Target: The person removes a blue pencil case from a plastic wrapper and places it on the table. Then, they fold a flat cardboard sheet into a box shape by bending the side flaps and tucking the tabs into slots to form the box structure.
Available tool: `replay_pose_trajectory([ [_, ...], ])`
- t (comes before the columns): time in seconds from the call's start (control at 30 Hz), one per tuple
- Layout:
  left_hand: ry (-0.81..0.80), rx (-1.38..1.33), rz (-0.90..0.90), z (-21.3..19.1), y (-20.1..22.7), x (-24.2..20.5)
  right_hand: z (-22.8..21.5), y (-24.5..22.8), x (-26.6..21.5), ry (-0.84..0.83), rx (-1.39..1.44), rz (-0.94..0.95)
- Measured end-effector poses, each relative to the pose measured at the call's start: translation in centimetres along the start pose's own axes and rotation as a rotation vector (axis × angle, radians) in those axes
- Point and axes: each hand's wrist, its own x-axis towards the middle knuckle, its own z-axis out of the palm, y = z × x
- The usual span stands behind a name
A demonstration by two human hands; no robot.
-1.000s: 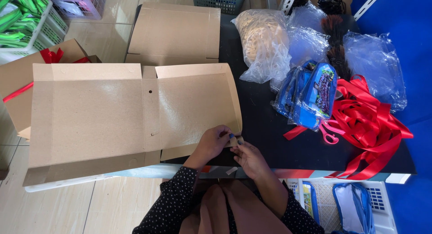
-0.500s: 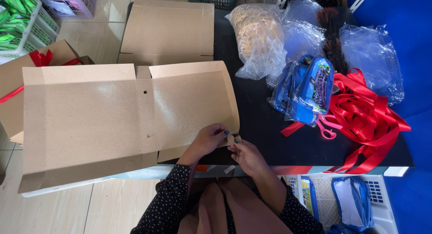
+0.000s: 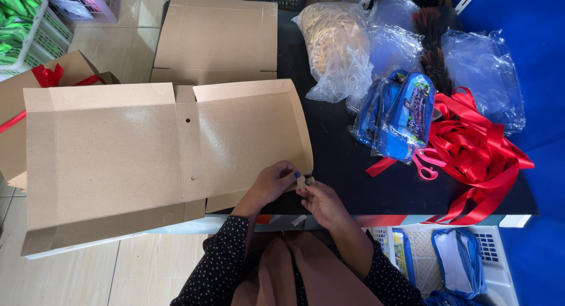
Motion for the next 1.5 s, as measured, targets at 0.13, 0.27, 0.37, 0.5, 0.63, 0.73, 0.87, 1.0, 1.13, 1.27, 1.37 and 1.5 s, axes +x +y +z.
replay_pose_trajectory([
  [0.13, -0.016, 0.016, -0.025, 0.1, -0.2, 0.1, 0.6, -0.4, -0.6, -0.008, 0.009, 0.0],
  [0.27, -0.034, 0.02, -0.038, -0.1, 0.3, -0.2, 0.6, -0.3, -0.6, 0.001, 0.02, -0.01],
  [0.37, -0.08, 0.075, -0.062, -0.4, 1.6, -1.0, 0.6, -0.4, -0.6, -0.012, 0.0, -0.016],
  [0.5, -0.104, 0.099, -0.079, -0.5, 2.2, -1.7, -0.5, 0.6, 0.6, -0.012, -0.052, -0.052],
  [0.63, -0.125, 0.102, -0.097, -0.6, 2.0, -1.9, -1.3, 1.4, 1.4, 0.0, -0.113, -0.082],
  [0.73, -0.115, 0.152, -0.081, -0.8, 2.2, -2.6, -0.8, 0.9, 1.1, 0.003, -0.115, -0.082],
  [0.87, -0.107, 0.18, 0.02, -0.1, 3.4, -4.0, -1.3, 1.2, 1.6, 0.008, -0.105, -0.068],
  [1.0, 0.007, 0.422, 0.164, 1.3, 3.2, -4.5, 1.5, -0.6, -0.5, 0.025, -0.1, -0.055],
  [1.13, 0.077, 0.366, 0.167, 1.4, 3.8, -5.2, 1.6, -1.1, -0.7, 0.018, -0.076, -0.038],
  [1.27, 0.116, -0.033, -0.001, 1.6, 0.8, -3.3, 0.0, 0.2, 0.7, 0.03, -0.056, -0.032],
  [1.37, 0.129, -0.073, -0.003, 2.0, -0.9, -2.0, 0.0, 0.5, 0.8, 0.036, -0.059, -0.061],
  [1.5, 0.092, -0.045, 0.009, 1.9, 0.3, -2.4, 0.0, 0.6, 0.7, 0.061, -0.052, -0.076],
])
